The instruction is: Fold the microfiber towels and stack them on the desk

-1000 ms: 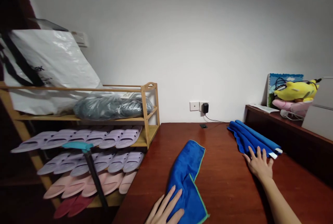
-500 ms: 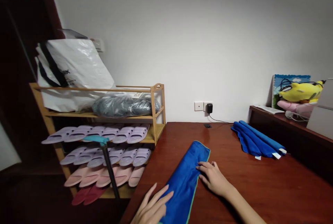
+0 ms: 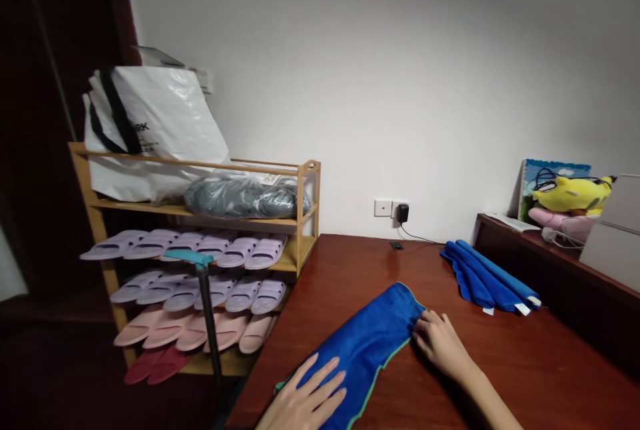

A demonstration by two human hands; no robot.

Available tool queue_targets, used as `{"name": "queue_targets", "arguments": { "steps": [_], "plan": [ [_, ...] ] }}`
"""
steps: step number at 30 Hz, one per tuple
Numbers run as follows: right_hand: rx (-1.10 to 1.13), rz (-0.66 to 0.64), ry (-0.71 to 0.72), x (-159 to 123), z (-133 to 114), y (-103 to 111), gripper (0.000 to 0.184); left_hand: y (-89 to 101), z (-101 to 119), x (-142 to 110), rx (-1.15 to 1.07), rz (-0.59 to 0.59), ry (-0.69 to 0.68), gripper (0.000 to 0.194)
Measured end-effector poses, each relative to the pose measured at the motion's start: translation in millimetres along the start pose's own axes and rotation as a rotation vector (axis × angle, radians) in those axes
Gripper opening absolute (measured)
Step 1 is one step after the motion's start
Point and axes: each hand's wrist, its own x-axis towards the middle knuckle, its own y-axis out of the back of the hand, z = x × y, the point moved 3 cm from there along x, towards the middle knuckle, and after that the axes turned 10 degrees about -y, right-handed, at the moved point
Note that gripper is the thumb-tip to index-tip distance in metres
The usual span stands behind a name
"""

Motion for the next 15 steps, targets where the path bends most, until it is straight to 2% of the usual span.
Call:
{"name": "queue_targets", "arguments": {
  "steps": [4, 8, 11, 13, 15],
  "plan": [
    [-0.083, 0.095, -0.249, 14, 20, -19, 0.045, -9.3, -1, 17, -0.159, -0.052, 0.013, 0.034],
    [-0.081, 0.123, -0.364, 25, 34, -35, 0.033, -18.3, 0, 30, -0.339, -0.106, 0.043, 0.035],
    [-0.015, 0.115, -0.399, 38, 45, -29, 0.022, -21.3, 1, 35, -0.524, -0.112, 0.111, 0.034],
    [0.042, 0.116, -0.433, 55, 49, -16, 0.021, -19.3, 1, 40, -0.652, -0.054, 0.233, 0.037],
    [0.092, 0.138, -0.480, 78, 45, 0, 0.026, -14.3, -5, 42, -0.733, 0.080, 0.478, 0.031]
  ]
}}
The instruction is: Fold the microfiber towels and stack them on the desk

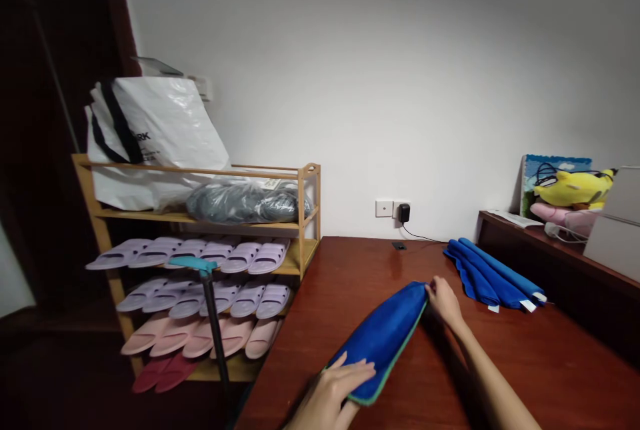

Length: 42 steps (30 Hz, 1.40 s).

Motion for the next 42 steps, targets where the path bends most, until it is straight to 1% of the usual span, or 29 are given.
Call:
{"name": "queue_targets", "arguments": {
  "steps": [1, 2, 3, 4, 6, 8, 10, 11, 13, 14, 15, 17, 19, 20, 22, 24, 26, 28, 31, 33, 34, 35, 36, 37, 39, 40, 42],
  "plan": [
    [0.023, 0.007, -0.021, 10, -13, 4, 0.030, 5.2, -2, 1, -0.041, 0.115, 0.119, 0.027],
    [0.045, 0.007, -0.032, 19, -28, 7, 0.032, 11.0, -5, 0, -0.078, 0.221, 0.237, 0.031],
    [0.069, -0.001, -0.029, 26, -46, 6, 0.033, 17.1, -10, -3, -0.110, 0.308, 0.339, 0.041],
    [0.095, -0.020, -0.010, 30, -66, 3, 0.034, 23.1, -16, -7, -0.138, 0.370, 0.415, 0.050],
    [0.151, -0.078, 0.068, 28, -106, -9, 0.034, 35.6, -31, -23, -0.152, 0.439, 0.489, 0.058],
    [0.204, -0.146, 0.175, 12, -141, -25, 0.036, 49.0, -49, -47, -0.071, 0.467, 0.500, 0.055],
    [0.235, -0.197, 0.287, -16, -166, -37, 0.040, 62.1, -64, -75, 0.078, 0.450, 0.456, 0.044],
    [0.239, -0.211, 0.339, -33, -175, -39, 0.042, 68.6, -70, -88, 0.155, 0.437, 0.430, 0.042],
    [0.223, -0.219, 0.440, -72, -187, -39, 0.044, 80.4, -75, -102, 0.274, 0.400, 0.392, 0.049],
    [0.208, -0.219, 0.488, -93, -191, -36, 0.043, 85.2, -76, -102, 0.310, 0.367, 0.377, 0.051],
    [0.190, -0.223, 0.538, -114, -195, -32, 0.040, 88.8, -75, -96, 0.329, 0.314, 0.355, 0.050],
    [0.149, -0.255, 0.632, -152, -200, -23, 0.036, 90.7, -71, -71, 0.322, 0.139, 0.264, 0.045],
    [0.095, -0.307, 0.685, -180, -202, -17, 0.036, 85.5, -70, -35, 0.283, -0.080, 0.138, 0.043],
    [0.066, -0.331, 0.691, -189, -199, -15, 0.037, 80.8, -72, -17, 0.259, -0.178, 0.089, 0.043],
    [0.014, -0.366, 0.677, -195, -188, -12, 0.042, 69.9, -83, 12, 0.247, -0.297, 0.063, 0.046],
    [-0.035, -0.392, 0.643, -190, -166, -7, 0.051, 56.2, -96, 28, 0.238, -0.390, 0.080, 0.051],
    [-0.093, -0.429, 0.565, -178, -133, 0, 0.060, 44.1, -107, 30, 0.244, -0.435, 0.110, 0.056],
    [-0.151, -0.461, 0.454, -164, -92, 8, 0.064, 37.1, -110, 23, 0.268, -0.421, 0.156, 0.057],
    [-0.220, -0.461, 0.335, -146, -30, 22, 0.071, 35.0, -103, 8, 0.306, -0.375, 0.233, 0.059],
    [-0.247, -0.449, 0.316, -136, -2, 29, 0.068, 36.0, -94, 0, 0.325, -0.366, 0.265, 0.061],
    [-0.250, -0.428, 0.316, -132, 6, 32, 0.061, 36.6, -90, -4, 0.333, -0.362, 0.277, 0.061],
    [-0.241, -0.391, 0.318, -128, 8, 34, 0.053, 37.4, -86, -7, 0.341, -0.356, 0.291, 0.062],
    [-0.218, -0.340, 0.323, -126, 6, 35, 0.047, 38.2, -82, -9, 0.349, -0.348, 0.305, 0.062],
    [-0.185, -0.283, 0.327, -126, -1, 35, 0.044, 38.9, -80, -12, 0.357, -0.339, 0.319, 0.062],
    [-0.105, -0.212, 0.337, -131, -23, 29, 0.049, 40.5, -77, -17, 0.370, -0.323, 0.340, 0.062],
    [-0.069, -0.222, 0.352, -135, -36, 24, 0.054, 41.7, -76, -19, 0.375, -0.316, 0.343, 0.061],
    [-0.025, -0.300, 0.392, -147, -59, 10, 0.060, 44.9, -76, -25, 0.387, -0.303, 0.341, 0.059]
  ]
}}
